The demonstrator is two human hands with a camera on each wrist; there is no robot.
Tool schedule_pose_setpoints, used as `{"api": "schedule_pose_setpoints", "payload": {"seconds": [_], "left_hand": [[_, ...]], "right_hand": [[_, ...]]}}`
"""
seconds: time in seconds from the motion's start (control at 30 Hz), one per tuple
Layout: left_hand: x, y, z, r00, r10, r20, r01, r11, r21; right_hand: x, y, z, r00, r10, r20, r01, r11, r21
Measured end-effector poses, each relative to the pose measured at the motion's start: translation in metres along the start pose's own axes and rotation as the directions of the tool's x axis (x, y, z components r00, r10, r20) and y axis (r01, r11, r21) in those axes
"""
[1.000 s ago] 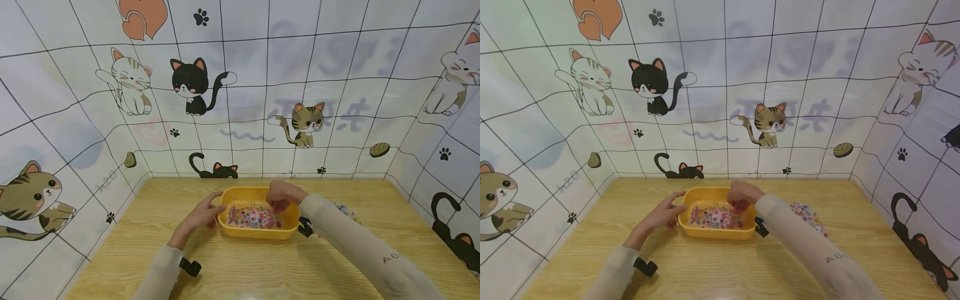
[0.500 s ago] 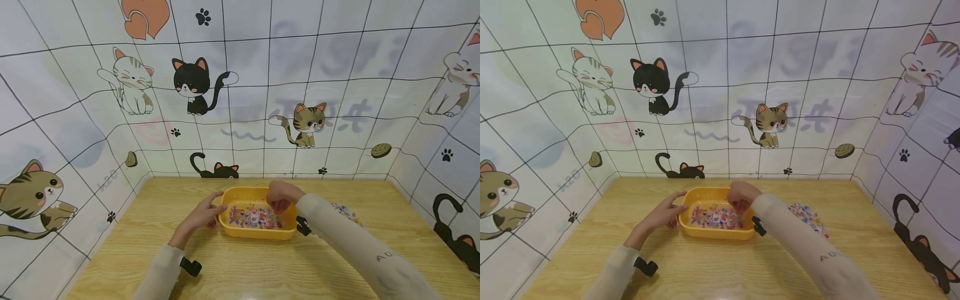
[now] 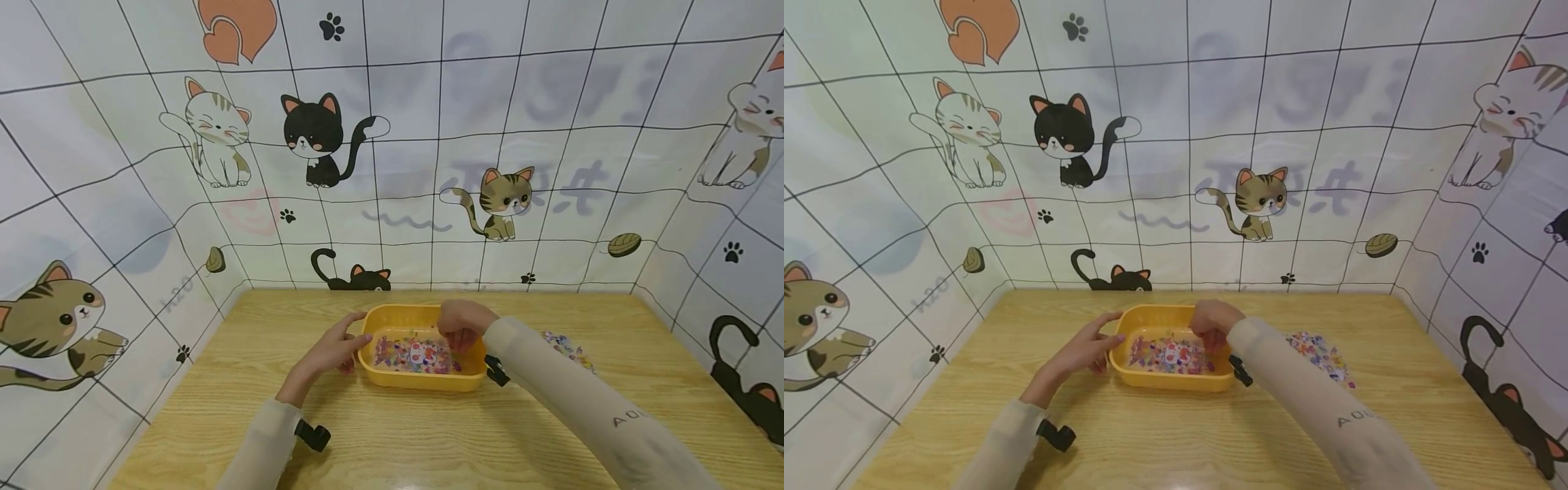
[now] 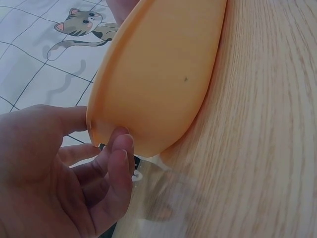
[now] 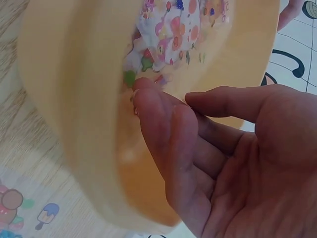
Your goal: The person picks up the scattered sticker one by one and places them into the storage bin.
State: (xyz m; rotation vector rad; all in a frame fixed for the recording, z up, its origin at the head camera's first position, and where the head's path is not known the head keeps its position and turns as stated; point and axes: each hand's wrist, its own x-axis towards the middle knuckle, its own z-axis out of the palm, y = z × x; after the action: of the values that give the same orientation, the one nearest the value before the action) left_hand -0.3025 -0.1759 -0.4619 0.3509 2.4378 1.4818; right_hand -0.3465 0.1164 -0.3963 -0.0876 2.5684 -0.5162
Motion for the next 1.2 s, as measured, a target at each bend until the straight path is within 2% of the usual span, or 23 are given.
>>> {"api": "schedule_pose_setpoints", "payload": {"seconds": [0.13,0.27,0.53,0.77,0.97,1.2], "left_hand": [[0.0,0.001,0.0,1.0,-0.001,0.0,0.001,1.0,0.001],[0.0,0.002,-0.001,1.0,-0.004,-0.001,0.004,1.0,0.001],[0.0,0.002,-0.001,1.0,-0.005,-0.007,0.005,1.0,-0.004],[0.001,0.0,0.001,1.0,-0.012,-0.011,0.012,1.0,-0.005],[0.0,0.002,0.004,1.0,-0.004,-0.006,0.004,1.0,-0.009],[0.0,0.001,0.003,1.0,0.0,-0.014,0.0,1.0,-0.011]], "right_hand": [[0.001,0.001,0.001,1.0,0.021,-0.002,-0.021,1.0,-0.002],[-0.003,0.001,-0.001,1.0,0.005,-0.005,-0.005,1.0,0.0],[-0.019,-0.002,-0.012,0.994,-0.102,-0.024,0.103,0.995,0.02],[-0.04,-0.001,-0.029,0.972,-0.236,-0.011,0.236,0.97,0.06],[-0.06,0.017,-0.044,0.943,-0.329,-0.04,0.332,0.931,0.15],[-0.081,0.054,-0.056,0.919,-0.367,-0.142,0.392,0.889,0.238]]}}
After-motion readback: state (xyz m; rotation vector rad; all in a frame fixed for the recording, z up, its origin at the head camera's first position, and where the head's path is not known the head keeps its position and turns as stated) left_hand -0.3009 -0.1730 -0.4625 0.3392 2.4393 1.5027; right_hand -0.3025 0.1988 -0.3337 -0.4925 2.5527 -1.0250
